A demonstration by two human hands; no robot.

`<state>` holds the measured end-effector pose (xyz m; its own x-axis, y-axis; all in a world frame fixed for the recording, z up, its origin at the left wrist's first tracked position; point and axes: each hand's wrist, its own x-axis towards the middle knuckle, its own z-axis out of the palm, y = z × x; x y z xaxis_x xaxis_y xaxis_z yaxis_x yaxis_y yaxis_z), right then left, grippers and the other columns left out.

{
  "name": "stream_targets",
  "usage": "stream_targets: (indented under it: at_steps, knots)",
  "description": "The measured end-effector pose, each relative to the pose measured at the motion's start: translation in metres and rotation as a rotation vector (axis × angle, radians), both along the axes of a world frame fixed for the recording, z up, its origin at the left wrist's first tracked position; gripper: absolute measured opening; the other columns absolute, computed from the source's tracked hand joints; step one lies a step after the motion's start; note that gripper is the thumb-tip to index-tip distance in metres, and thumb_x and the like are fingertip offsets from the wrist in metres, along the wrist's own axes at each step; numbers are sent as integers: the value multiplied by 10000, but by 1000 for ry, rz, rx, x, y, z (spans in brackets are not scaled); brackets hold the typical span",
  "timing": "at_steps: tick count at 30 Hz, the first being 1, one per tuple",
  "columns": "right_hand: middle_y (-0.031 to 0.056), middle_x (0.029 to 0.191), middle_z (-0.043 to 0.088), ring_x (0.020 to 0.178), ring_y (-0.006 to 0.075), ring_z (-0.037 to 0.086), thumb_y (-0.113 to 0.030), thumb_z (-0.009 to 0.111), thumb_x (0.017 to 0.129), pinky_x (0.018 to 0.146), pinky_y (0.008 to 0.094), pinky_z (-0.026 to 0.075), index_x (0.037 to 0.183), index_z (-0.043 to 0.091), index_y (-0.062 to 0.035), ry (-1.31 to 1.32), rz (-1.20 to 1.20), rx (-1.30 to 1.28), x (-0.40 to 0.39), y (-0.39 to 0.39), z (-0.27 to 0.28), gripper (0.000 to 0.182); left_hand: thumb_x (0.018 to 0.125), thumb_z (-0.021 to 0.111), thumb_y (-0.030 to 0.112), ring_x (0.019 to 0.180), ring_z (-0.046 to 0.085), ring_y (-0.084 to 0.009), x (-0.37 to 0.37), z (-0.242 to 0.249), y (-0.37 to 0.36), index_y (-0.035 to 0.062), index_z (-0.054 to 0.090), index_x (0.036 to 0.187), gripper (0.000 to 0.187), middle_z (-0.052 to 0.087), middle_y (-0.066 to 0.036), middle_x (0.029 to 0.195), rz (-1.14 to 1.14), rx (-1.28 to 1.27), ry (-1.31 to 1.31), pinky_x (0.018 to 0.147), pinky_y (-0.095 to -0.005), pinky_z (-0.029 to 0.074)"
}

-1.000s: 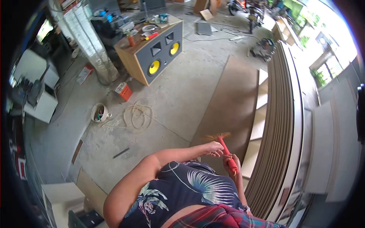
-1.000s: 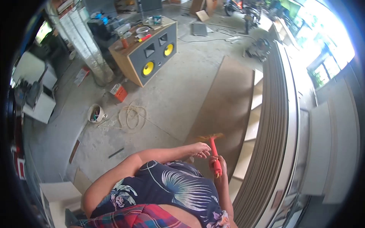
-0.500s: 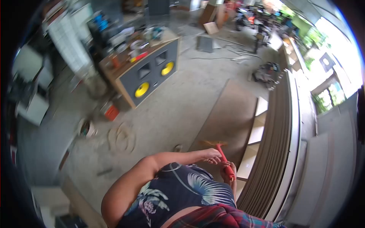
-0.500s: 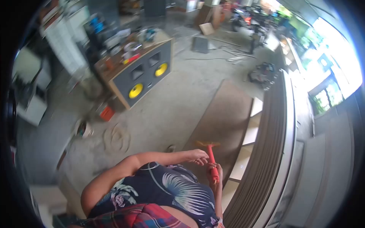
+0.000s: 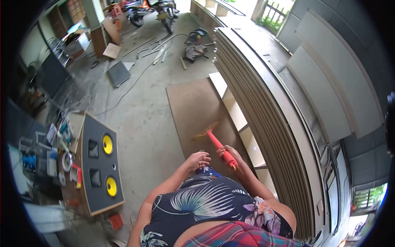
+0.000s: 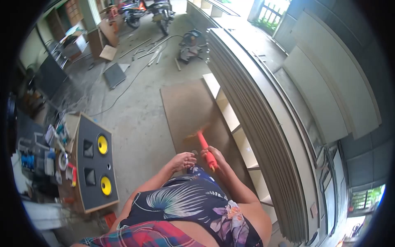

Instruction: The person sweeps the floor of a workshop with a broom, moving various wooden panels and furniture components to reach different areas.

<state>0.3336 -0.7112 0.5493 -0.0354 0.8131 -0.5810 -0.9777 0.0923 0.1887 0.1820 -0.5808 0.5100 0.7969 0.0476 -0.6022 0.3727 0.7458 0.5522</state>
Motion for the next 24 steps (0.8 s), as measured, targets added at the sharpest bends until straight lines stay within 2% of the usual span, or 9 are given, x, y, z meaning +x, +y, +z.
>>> stream_targets:
  at_steps: [2,9,12,18,24]
  knots:
    - [22,611,434,517,94,468,-43,427,764,476,213,438,731,381,-23,50,20,-18,39,38,1,60,828,472,232,726,555,-160,35,-4,37,60,464,1038,272,558,-92,897,21,3,4,603,-263,447]
    - [43,654,428,540,96,458,-61,409,812,472,221,443,814,375,-22,-42,63,-81,127,165,7,52,842,443,215,775,549,-167,127,11,158,49,451,1063,277,552,-95,922,137,26,-28,642,-265,445]
    - [41,653,425,550,96,458,-59,406,812,483,225,447,810,376,-22,27,67,-30,161,216,11,47,838,452,226,756,550,-168,152,8,203,57,464,1038,263,554,-93,905,199,-6,-41,623,-261,442]
    - [34,654,421,559,101,459,-53,413,802,497,230,444,771,385,-23,147,48,30,195,338,15,51,831,459,237,753,550,-162,180,1,320,67,467,1022,256,553,-84,906,180,-3,-36,617,-258,437]
    - [33,657,432,549,99,471,-59,428,789,494,228,433,750,394,-28,138,-9,1,213,454,29,59,830,439,226,708,560,-146,206,11,461,74,464,1027,250,560,-77,892,163,51,-3,573,-245,437]
